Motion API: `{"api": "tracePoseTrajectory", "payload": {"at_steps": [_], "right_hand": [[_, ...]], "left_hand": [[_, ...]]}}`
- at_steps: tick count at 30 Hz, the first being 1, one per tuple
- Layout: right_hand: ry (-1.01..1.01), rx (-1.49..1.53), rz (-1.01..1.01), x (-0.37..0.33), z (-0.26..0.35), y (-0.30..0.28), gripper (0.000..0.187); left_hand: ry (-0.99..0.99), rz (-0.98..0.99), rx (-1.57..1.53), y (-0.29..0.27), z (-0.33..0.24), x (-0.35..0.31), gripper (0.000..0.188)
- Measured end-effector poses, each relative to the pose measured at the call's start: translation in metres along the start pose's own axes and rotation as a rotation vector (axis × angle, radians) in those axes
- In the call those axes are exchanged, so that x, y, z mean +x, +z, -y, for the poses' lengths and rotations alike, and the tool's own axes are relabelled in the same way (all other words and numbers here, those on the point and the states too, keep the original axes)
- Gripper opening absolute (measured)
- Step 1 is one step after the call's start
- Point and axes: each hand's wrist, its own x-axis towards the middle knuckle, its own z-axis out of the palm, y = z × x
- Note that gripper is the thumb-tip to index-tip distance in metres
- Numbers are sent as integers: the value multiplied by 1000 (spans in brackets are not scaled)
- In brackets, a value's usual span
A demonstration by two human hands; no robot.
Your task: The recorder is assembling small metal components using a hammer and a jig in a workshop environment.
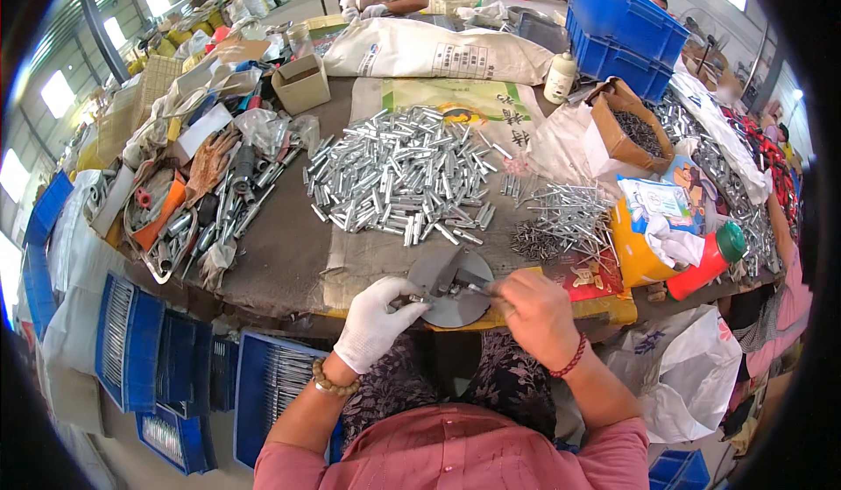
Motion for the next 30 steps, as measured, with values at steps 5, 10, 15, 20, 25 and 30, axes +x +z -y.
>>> {"api": "tracePoseTrajectory", "payload": {"at_steps": [5, 10, 15, 20, 25, 30], "right_hand": [[-28, 54, 70, 0, 12, 18, 14], [1, 7, 8, 2, 9, 25, 12], [-3, -14, 40, 2, 7, 28, 12], [-53, 32, 39, -1, 11, 31, 14], [-63, 43, 51, 0, 7, 34, 14], [-92, 45, 42, 5, 9, 32, 14]], "left_hand": [[193, -42, 217, 2, 6, 6, 15], [285, -62, 300, 3, 4, 9, 15], [201, -32, 316, 5, 6, 9, 14], [268, 2, 339, 4, 9, 4, 15], [237, -5, 358, 8, 4, 4, 14], [246, -20, 355, 4, 5, 6, 14]]}}
